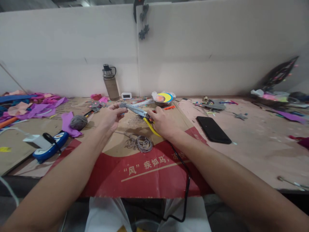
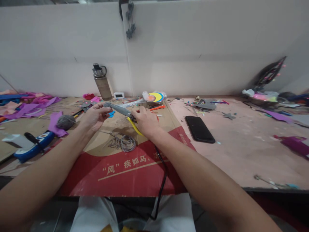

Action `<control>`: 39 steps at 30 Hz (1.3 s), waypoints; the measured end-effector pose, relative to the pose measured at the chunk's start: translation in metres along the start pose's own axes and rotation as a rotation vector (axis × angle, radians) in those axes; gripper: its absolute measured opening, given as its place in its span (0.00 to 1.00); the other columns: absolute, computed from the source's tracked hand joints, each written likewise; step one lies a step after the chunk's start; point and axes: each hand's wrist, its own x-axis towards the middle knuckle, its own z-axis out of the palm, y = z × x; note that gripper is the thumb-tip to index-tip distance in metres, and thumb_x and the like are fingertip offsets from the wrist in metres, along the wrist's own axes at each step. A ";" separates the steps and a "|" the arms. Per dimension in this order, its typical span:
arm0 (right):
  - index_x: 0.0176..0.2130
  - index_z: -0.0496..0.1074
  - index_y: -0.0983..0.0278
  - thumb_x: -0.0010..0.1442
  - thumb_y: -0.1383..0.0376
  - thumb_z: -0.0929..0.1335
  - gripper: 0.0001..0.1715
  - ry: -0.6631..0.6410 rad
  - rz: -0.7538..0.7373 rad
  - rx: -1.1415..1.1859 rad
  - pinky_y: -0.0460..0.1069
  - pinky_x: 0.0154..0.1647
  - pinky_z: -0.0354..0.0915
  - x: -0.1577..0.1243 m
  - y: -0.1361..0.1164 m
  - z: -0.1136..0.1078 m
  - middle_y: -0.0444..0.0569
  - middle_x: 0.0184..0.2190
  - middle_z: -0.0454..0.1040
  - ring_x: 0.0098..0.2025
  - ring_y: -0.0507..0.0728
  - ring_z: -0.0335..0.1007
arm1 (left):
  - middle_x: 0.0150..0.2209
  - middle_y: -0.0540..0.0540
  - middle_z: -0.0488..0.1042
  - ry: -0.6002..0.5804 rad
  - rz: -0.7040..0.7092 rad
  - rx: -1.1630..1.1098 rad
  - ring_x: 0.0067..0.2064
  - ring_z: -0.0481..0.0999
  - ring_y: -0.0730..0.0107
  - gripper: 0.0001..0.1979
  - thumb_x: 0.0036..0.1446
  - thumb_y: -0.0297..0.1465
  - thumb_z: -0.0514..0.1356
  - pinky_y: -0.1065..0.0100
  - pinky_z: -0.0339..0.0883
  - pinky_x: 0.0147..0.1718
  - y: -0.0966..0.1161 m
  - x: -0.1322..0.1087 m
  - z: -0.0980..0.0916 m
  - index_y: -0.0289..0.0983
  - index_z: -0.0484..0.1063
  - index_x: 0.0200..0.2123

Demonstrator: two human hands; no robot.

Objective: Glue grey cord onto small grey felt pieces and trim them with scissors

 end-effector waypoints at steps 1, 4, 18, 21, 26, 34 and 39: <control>0.51 0.68 0.59 0.67 0.61 0.57 0.18 0.001 -0.004 -0.003 0.49 0.32 0.54 0.000 0.000 0.000 0.55 0.43 0.69 0.39 0.57 0.64 | 0.25 0.50 0.75 -0.005 0.007 0.005 0.25 0.72 0.77 0.12 0.35 0.20 0.67 0.75 0.60 0.23 0.000 0.000 0.000 0.33 0.73 0.28; 0.51 0.68 0.59 0.67 0.61 0.57 0.18 0.007 -0.006 -0.001 0.49 0.32 0.52 0.001 0.000 0.000 0.55 0.42 0.69 0.38 0.57 0.64 | 0.26 0.50 0.75 -0.006 0.024 0.019 0.25 0.72 0.78 0.12 0.35 0.20 0.67 0.76 0.59 0.22 0.001 0.000 0.000 0.34 0.73 0.28; 0.49 0.71 0.59 0.62 0.64 0.62 0.16 0.109 0.004 0.116 0.49 0.30 0.48 0.003 0.007 0.011 0.53 0.38 0.69 0.34 0.56 0.62 | 0.22 0.50 0.72 -0.044 -0.059 -0.133 0.24 0.71 0.79 0.07 0.39 0.19 0.65 0.77 0.63 0.22 0.000 0.006 -0.008 0.32 0.70 0.24; 0.48 0.71 0.60 0.62 0.63 0.63 0.15 0.118 -0.010 0.125 0.48 0.31 0.50 0.003 0.006 0.012 0.54 0.39 0.68 0.36 0.57 0.63 | 0.22 0.50 0.72 -0.046 -0.078 -0.143 0.23 0.70 0.80 0.06 0.40 0.18 0.64 0.78 0.63 0.21 0.000 0.006 -0.008 0.32 0.70 0.23; 0.49 0.70 0.60 0.62 0.62 0.63 0.15 0.101 -0.016 0.125 0.48 0.32 0.52 0.002 0.006 0.013 0.54 0.41 0.67 0.39 0.58 0.63 | 0.22 0.50 0.71 -0.035 -0.127 -0.154 0.23 0.69 0.80 0.06 0.41 0.18 0.62 0.78 0.64 0.22 0.002 0.003 -0.004 0.32 0.71 0.23; 0.50 0.69 0.58 0.64 0.61 0.61 0.16 0.063 -0.009 0.068 0.48 0.33 0.54 0.000 0.004 0.010 0.54 0.43 0.67 0.39 0.58 0.63 | 0.23 0.49 0.72 -0.052 -0.154 -0.168 0.24 0.70 0.79 0.07 0.40 0.18 0.62 0.77 0.64 0.22 0.001 0.001 -0.002 0.33 0.72 0.25; 0.51 0.69 0.59 0.64 0.63 0.59 0.17 0.039 -0.018 0.053 0.48 0.32 0.53 0.001 0.004 0.004 0.55 0.44 0.68 0.39 0.57 0.63 | 0.22 0.49 0.71 -0.045 -0.168 -0.208 0.23 0.69 0.80 0.06 0.41 0.19 0.62 0.78 0.63 0.22 -0.001 0.001 0.000 0.33 0.70 0.23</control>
